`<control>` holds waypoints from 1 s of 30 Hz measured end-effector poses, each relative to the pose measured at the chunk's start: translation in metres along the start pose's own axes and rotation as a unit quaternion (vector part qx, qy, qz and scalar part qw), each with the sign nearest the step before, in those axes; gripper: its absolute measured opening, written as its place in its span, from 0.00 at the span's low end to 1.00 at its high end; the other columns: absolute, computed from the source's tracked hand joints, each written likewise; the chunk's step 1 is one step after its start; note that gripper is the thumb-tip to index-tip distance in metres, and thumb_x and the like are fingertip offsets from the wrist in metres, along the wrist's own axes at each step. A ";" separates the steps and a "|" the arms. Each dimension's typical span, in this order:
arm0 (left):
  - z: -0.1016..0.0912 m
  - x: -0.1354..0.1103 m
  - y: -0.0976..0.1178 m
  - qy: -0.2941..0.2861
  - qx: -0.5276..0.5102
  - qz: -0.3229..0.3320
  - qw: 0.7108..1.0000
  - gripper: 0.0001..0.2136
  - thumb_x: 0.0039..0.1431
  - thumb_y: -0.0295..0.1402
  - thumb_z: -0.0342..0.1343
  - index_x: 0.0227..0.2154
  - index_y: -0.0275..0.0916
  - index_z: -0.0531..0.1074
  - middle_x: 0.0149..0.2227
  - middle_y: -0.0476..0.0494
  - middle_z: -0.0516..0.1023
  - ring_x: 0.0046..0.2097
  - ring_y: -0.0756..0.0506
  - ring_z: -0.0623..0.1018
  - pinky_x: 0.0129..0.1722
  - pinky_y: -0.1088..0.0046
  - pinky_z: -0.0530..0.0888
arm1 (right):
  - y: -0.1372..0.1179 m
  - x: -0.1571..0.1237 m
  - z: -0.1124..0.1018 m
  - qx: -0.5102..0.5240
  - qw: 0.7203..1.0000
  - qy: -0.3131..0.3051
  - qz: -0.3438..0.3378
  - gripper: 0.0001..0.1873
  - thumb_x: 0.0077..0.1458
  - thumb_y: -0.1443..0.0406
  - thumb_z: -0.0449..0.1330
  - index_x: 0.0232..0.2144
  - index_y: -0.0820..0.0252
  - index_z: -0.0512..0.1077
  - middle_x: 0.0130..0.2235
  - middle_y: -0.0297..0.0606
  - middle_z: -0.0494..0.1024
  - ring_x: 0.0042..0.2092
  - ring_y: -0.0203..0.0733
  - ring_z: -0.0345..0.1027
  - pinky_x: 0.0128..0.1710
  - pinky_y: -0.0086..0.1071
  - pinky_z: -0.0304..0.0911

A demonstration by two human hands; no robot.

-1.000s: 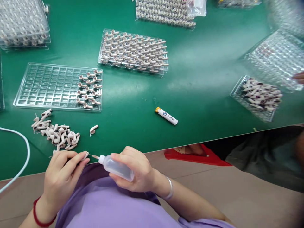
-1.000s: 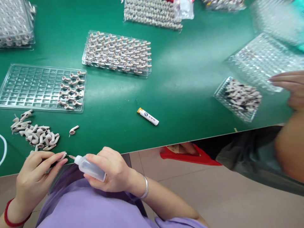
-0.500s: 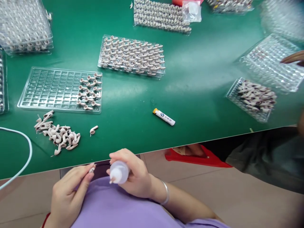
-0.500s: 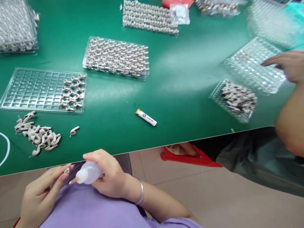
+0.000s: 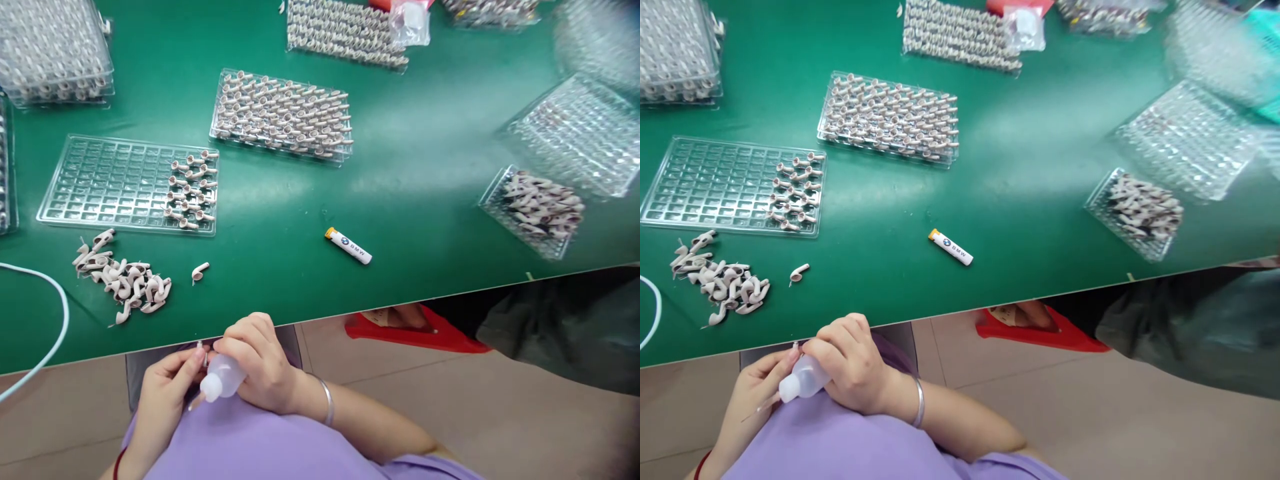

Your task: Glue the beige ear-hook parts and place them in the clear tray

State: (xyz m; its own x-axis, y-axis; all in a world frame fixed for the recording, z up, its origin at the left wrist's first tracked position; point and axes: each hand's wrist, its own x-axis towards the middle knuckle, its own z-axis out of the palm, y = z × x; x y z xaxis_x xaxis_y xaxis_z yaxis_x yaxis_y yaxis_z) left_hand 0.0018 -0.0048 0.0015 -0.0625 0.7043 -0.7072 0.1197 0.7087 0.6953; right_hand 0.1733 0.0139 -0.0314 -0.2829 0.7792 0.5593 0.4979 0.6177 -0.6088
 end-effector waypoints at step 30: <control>-0.002 0.004 -0.001 -0.003 0.047 0.125 0.991 0.13 0.51 0.45 0.64 0.30 0.39 0.83 0.28 0.43 0.83 0.30 0.45 0.80 0.28 0.76 0.76 | 0.003 0.009 -0.015 0.045 0.998 -0.048 -0.001 0.10 0.58 0.72 0.56 0.42 0.58 0.66 0.34 0.38 0.75 0.34 0.41 0.67 0.36 0.37 0.62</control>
State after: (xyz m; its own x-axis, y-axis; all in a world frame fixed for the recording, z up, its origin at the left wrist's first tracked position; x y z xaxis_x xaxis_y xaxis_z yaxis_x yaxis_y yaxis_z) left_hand -0.0002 -0.0026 -0.0024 -0.0128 0.8565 -0.5161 0.2219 0.5057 0.8337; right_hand 0.1843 0.0209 -0.0201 -0.3639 0.7818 0.5063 0.4222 0.6230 -0.6585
